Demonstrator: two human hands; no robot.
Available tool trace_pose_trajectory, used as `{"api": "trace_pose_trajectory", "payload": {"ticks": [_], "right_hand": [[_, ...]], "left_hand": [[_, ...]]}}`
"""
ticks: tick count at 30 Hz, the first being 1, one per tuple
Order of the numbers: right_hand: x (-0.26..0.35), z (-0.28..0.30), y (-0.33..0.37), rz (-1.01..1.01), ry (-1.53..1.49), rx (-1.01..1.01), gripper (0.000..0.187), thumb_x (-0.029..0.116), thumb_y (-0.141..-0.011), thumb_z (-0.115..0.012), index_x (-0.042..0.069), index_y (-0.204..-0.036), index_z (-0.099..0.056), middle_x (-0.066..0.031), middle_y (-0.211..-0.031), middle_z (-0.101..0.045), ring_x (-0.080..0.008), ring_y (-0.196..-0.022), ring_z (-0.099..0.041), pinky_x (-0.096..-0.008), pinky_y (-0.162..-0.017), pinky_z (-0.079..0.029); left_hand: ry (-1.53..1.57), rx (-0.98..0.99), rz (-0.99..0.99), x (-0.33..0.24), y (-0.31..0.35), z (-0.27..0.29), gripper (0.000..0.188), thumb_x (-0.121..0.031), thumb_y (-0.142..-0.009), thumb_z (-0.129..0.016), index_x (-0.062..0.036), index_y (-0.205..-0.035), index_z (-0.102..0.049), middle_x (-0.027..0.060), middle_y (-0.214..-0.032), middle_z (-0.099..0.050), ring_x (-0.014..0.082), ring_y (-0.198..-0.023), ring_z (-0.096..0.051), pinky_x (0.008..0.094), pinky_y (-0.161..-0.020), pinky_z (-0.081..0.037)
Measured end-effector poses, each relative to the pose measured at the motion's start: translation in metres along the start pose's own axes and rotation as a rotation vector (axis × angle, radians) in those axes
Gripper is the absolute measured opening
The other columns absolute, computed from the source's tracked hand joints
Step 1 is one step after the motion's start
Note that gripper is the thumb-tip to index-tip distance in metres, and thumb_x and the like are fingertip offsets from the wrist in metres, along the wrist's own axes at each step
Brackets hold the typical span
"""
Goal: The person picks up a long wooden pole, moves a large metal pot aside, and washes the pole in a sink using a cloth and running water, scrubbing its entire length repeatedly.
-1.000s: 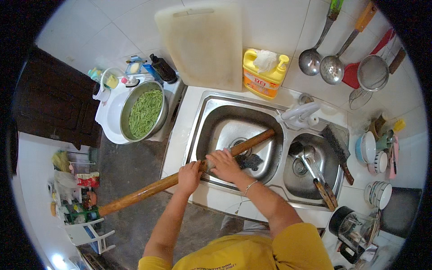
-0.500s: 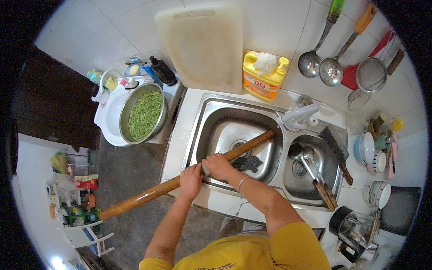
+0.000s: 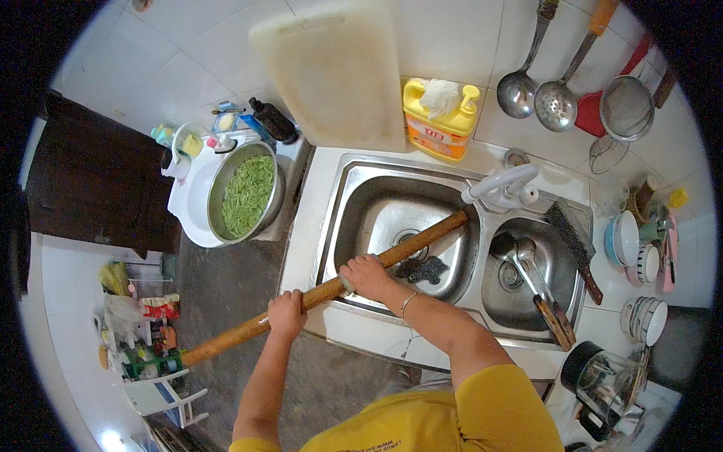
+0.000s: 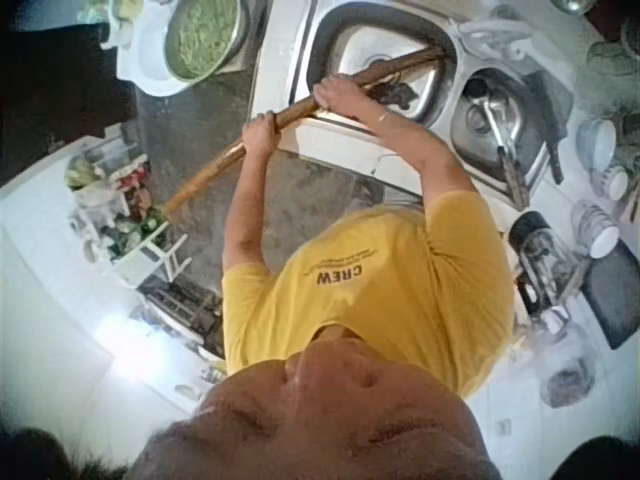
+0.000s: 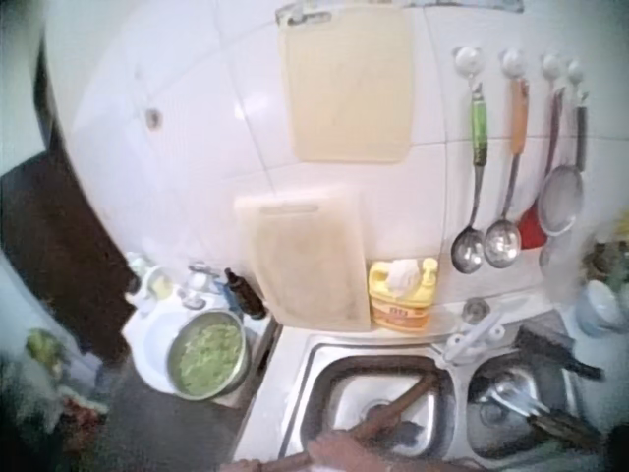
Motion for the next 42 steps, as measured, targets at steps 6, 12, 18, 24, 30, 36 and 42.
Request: {"api": "trace_pose_trajectory", "payload": {"ticks": [6, 12, 18, 24, 30, 36, 42], "right_hand": [[-0.151, -0.001, 0.043, -0.176, 0.133, 0.107, 0.024, 0.012, -0.061, -0.070, 0.009, -0.082, -0.060, -0.0121, -0.076, -0.060, -0.0308, -0.077, -0.060, -0.0411, -0.072, -0.049], [-0.157, -0.002, 0.056, -0.354, 0.097, 0.202, 0.040, 0.005, -0.065, -0.067, 0.009, -0.102, -0.054, -0.0124, -0.099, -0.056, -0.0301, -0.104, -0.050, -0.0441, -0.099, -0.030], [-0.164, -0.003, 0.058, -0.540, 0.146, 0.188, 0.050, 0.007, -0.063, -0.072, 0.009, -0.109, -0.052, -0.0166, -0.116, -0.051, -0.0341, -0.121, -0.038, -0.0517, -0.108, -0.017], [-0.155, -0.008, 0.065, -0.601, 0.079, 0.151, 0.063, 0.009, -0.062, -0.072, 0.009, -0.120, -0.047, -0.0182, -0.124, -0.046, -0.0356, -0.126, -0.033, -0.0498, -0.107, -0.017], [-0.070, -0.019, 0.040, -0.486, -0.170, 0.207, 0.066, 0.017, -0.073, -0.062, 0.007, -0.134, -0.039, -0.0160, -0.140, -0.032, -0.0301, -0.130, -0.026, -0.0469, -0.108, -0.013], [0.124, 0.043, -0.036, -0.240, -0.129, -0.009, 0.088, 0.061, -0.080, -0.047, -0.002, -0.138, -0.024, -0.0276, -0.138, -0.025, -0.0391, -0.133, -0.016, -0.0501, -0.110, -0.004], [0.053, 0.102, -0.035, -0.215, -0.095, -0.364, 0.028, 0.025, -0.081, -0.051, 0.004, -0.099, -0.057, -0.0146, -0.095, -0.060, -0.0325, -0.094, -0.054, -0.0467, -0.088, -0.037]], "left_hand": [[0.263, 0.182, 0.065, 0.009, -0.002, 0.003, 0.040, -0.015, -0.062, -0.070, -0.0106, -0.098, -0.054, 0.0106, -0.089, -0.060, 0.0303, -0.085, -0.059, 0.0425, -0.076, -0.044], [0.409, -0.360, -0.095, -0.007, 0.029, 0.064, 0.037, -0.013, -0.067, -0.068, -0.0062, -0.101, -0.055, 0.0125, -0.097, -0.058, 0.0321, -0.095, -0.054, 0.0410, -0.086, -0.039], [1.355, -0.596, 0.792, 0.113, 0.147, -0.060, 0.022, -0.019, -0.079, -0.064, -0.0075, -0.096, -0.056, 0.0100, -0.104, -0.055, 0.0269, -0.096, -0.054, 0.0392, -0.084, -0.043], [2.596, -0.938, 0.627, 0.134, 0.101, -0.039, 0.026, -0.023, -0.081, -0.064, -0.0063, -0.098, -0.055, 0.0102, -0.097, -0.055, 0.0267, -0.092, -0.053, 0.0435, -0.090, -0.043], [2.647, -0.999, 0.850, 0.154, 0.099, -0.060, 0.023, -0.023, -0.083, -0.063, -0.0080, -0.097, -0.051, 0.0099, -0.097, -0.051, 0.0259, -0.096, -0.050, 0.0426, -0.092, -0.042], [2.572, -0.884, 0.690, 0.109, 0.098, 0.045, 0.024, -0.019, -0.087, -0.058, -0.0083, -0.106, -0.047, 0.0092, -0.100, -0.051, 0.0243, -0.099, -0.049, 0.0422, -0.091, -0.041], [2.282, -0.811, 0.303, 0.094, 0.089, 0.119, 0.036, -0.018, -0.087, -0.056, -0.0080, -0.118, -0.040, 0.0091, -0.113, -0.049, 0.0226, -0.106, -0.048, 0.0416, -0.090, -0.042]]}}
Point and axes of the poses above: each hand's wrist, its own y-axis away from the middle knuckle, its own z-axis out of the back of the hand, x = y × z, the point moved 10 cm from there along -y, towards the middle knuckle
